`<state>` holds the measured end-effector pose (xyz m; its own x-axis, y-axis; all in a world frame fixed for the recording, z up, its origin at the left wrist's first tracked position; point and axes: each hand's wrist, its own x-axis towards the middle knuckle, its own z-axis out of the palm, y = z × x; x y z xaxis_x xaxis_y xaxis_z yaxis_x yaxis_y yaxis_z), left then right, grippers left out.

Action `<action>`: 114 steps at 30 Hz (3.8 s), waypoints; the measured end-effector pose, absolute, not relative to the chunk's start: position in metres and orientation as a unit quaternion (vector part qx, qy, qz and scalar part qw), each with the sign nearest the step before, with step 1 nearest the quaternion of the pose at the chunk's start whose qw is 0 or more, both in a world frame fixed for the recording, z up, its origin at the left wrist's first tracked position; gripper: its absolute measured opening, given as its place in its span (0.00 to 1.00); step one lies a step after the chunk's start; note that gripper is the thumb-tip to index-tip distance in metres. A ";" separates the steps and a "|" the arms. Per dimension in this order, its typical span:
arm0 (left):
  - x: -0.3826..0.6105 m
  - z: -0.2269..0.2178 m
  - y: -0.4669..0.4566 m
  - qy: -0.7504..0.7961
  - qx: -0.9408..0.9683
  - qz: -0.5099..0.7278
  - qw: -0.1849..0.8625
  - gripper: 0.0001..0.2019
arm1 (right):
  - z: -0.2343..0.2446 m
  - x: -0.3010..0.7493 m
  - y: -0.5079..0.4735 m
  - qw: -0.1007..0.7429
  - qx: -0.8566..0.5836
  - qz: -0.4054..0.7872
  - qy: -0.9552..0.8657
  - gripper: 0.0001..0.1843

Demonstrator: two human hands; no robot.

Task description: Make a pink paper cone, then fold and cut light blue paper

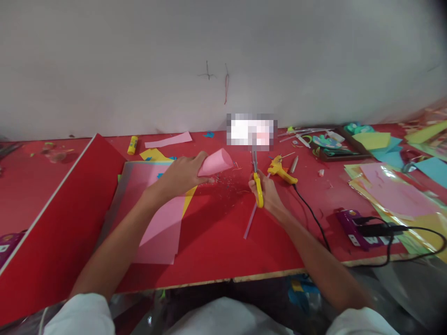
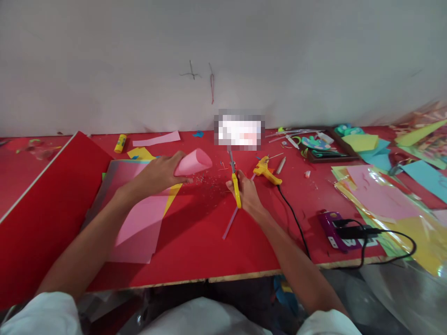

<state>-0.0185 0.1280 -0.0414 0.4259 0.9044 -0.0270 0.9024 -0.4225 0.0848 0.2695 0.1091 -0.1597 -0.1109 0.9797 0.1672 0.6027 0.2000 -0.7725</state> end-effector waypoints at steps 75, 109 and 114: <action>-0.007 -0.064 0.127 0.565 0.812 0.144 -0.023 0.45 | -0.152 0.268 0.113 0.266 -0.613 0.224 -0.709 0.26; -0.022 -0.053 0.133 0.518 0.824 0.207 0.103 0.40 | -0.162 0.273 0.118 0.233 -0.597 0.206 -0.739 0.21; -0.027 -0.053 0.137 0.512 0.828 0.206 0.104 0.40 | -0.165 0.274 0.118 0.239 -0.593 0.205 -0.741 0.22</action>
